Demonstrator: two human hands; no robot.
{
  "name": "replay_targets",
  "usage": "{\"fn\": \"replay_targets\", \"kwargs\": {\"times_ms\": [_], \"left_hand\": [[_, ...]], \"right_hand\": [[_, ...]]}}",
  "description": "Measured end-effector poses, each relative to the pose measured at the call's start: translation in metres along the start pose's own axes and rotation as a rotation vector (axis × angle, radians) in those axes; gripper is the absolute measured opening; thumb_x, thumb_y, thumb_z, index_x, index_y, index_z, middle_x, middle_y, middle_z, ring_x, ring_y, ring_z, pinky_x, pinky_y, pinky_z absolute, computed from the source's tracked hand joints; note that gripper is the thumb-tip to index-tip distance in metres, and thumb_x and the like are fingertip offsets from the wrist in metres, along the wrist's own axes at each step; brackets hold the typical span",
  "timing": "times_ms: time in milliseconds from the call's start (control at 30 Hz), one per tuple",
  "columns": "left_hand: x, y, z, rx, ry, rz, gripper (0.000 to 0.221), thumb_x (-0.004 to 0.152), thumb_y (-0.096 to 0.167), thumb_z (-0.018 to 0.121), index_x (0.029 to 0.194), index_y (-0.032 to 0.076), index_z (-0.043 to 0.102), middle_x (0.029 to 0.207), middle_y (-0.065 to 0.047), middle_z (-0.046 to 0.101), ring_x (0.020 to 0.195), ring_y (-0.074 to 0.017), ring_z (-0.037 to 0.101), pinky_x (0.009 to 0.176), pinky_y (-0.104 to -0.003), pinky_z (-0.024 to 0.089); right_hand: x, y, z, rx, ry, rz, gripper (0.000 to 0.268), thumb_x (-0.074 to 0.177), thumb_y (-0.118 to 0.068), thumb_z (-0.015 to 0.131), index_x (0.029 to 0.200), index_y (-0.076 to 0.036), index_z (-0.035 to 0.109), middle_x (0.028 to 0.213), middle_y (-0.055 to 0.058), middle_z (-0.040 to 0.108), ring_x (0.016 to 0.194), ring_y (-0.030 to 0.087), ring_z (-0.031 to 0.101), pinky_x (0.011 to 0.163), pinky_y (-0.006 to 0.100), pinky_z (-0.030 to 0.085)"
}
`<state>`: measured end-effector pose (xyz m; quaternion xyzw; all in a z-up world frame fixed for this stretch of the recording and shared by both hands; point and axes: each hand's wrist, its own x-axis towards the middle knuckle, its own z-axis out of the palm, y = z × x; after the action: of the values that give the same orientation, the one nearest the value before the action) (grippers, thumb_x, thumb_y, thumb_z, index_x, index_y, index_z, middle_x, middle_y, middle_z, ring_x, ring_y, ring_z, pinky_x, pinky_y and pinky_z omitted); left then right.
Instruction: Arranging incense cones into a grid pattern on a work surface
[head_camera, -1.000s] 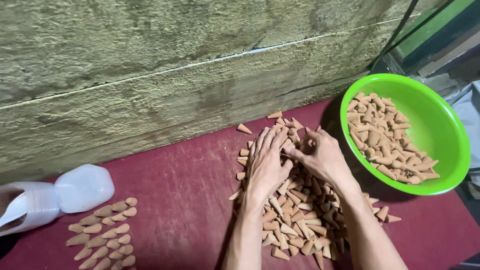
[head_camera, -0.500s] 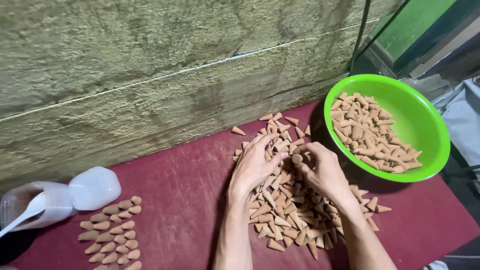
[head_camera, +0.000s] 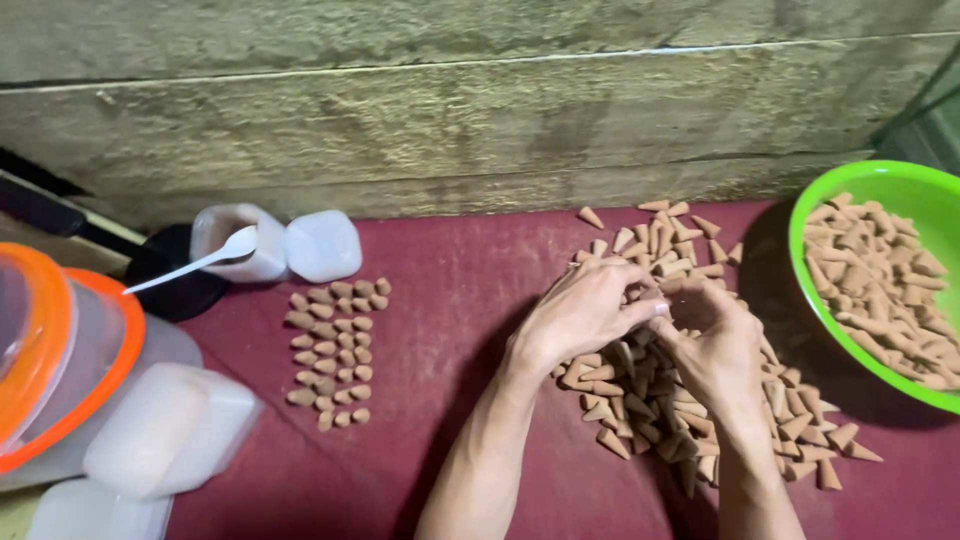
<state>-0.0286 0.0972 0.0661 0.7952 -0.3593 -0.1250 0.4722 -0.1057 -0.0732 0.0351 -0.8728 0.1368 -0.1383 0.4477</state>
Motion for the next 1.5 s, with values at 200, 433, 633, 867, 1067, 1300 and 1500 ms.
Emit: {"fn": "replay_targets", "kwargs": {"times_ms": [200, 433, 633, 867, 1067, 1300, 1500], "left_hand": [[-0.051, -0.010, -0.055, -0.095, 0.073, -0.037, 0.033, 0.090, 0.028, 0.064, 0.114, 0.006, 0.069, 0.100, -0.021, 0.073, 0.098, -0.0365, 0.075, 0.086, -0.047, 0.060], [-0.128, -0.027, -0.104, -0.202, 0.194, -0.106, 0.034, 0.095, 0.017, 0.061, 0.125, 0.001, 0.065, 0.104, -0.030, 0.070, 0.106, -0.0455, 0.071, 0.092, -0.052, 0.059], [-0.178, -0.067, -0.118, 0.085, 0.468, -0.086, 0.026, 0.096, 0.015, 0.067, 0.121, 0.011, 0.070, 0.114, -0.012, 0.070, 0.109, -0.0332, 0.070, 0.095, -0.043, 0.057], [-0.210, -0.092, -0.125, 0.259, 0.557, -0.152, 0.032, 0.092, 0.010, 0.070, 0.124, 0.012, 0.070, 0.119, -0.008, 0.069, 0.118, -0.0289, 0.066, 0.101, -0.041, 0.053], [-0.219, -0.102, -0.118, 0.506, 0.453, -0.252, 0.046, 0.082, 0.016, 0.079, 0.127, 0.009, 0.068, 0.121, -0.008, 0.066, 0.127, -0.0293, 0.054, 0.104, -0.044, 0.042], [-0.218, -0.106, -0.119, 0.636, 0.454, -0.296, 0.046, 0.077, 0.024, 0.083, 0.119, 0.010, 0.071, 0.123, -0.008, 0.060, 0.129, -0.0317, 0.046, 0.108, -0.047, 0.036], [-0.218, -0.115, -0.117, 0.638, 0.414, -0.350, 0.050, 0.074, 0.023, 0.085, 0.120, 0.011, 0.071, 0.122, -0.007, 0.057, 0.125, -0.0310, 0.045, 0.112, -0.051, 0.031]], "right_hand": [[-0.006, -0.041, 0.037, 0.283, -0.146, -0.106, 0.041, 0.076, -0.009, 0.092, 0.114, -0.013, 0.077, 0.089, 0.004, 0.073, 0.085, 0.009, 0.062, 0.080, 0.028, 0.052], [-0.014, -0.091, 0.104, 0.451, -0.351, -0.137, 0.043, 0.071, 0.000, 0.091, 0.110, -0.004, 0.075, 0.090, 0.010, 0.075, 0.082, 0.012, 0.066, 0.079, 0.027, 0.055], [-0.022, -0.126, 0.164, 0.514, -0.470, -0.182, 0.040, 0.075, 0.003, 0.088, 0.112, -0.002, 0.074, 0.094, 0.013, 0.077, 0.089, 0.017, 0.072, 0.087, 0.034, 0.060], [-0.033, -0.127, 0.217, 0.453, -0.539, -0.233, 0.038, 0.082, -0.002, 0.085, 0.118, -0.002, 0.071, 0.097, 0.015, 0.076, 0.094, 0.020, 0.073, 0.089, 0.038, 0.059], [-0.041, -0.118, 0.237, 0.271, -0.487, -0.304, 0.032, 0.085, -0.010, 0.084, 0.114, -0.007, 0.073, 0.092, 0.012, 0.077, 0.091, 0.023, 0.075, 0.086, 0.040, 0.057], [-0.044, -0.102, 0.255, 0.186, -0.448, -0.393, 0.030, 0.082, -0.017, 0.087, 0.107, -0.010, 0.072, 0.089, 0.011, 0.076, 0.091, 0.029, 0.076, 0.079, 0.041, 0.058], [-0.041, -0.083, 0.265, 0.204, -0.419, -0.524, 0.027, 0.083, -0.017, 0.087, 0.104, -0.009, 0.072, 0.091, 0.012, 0.073, 0.090, 0.034, 0.073, 0.078, 0.044, 0.057]]}}
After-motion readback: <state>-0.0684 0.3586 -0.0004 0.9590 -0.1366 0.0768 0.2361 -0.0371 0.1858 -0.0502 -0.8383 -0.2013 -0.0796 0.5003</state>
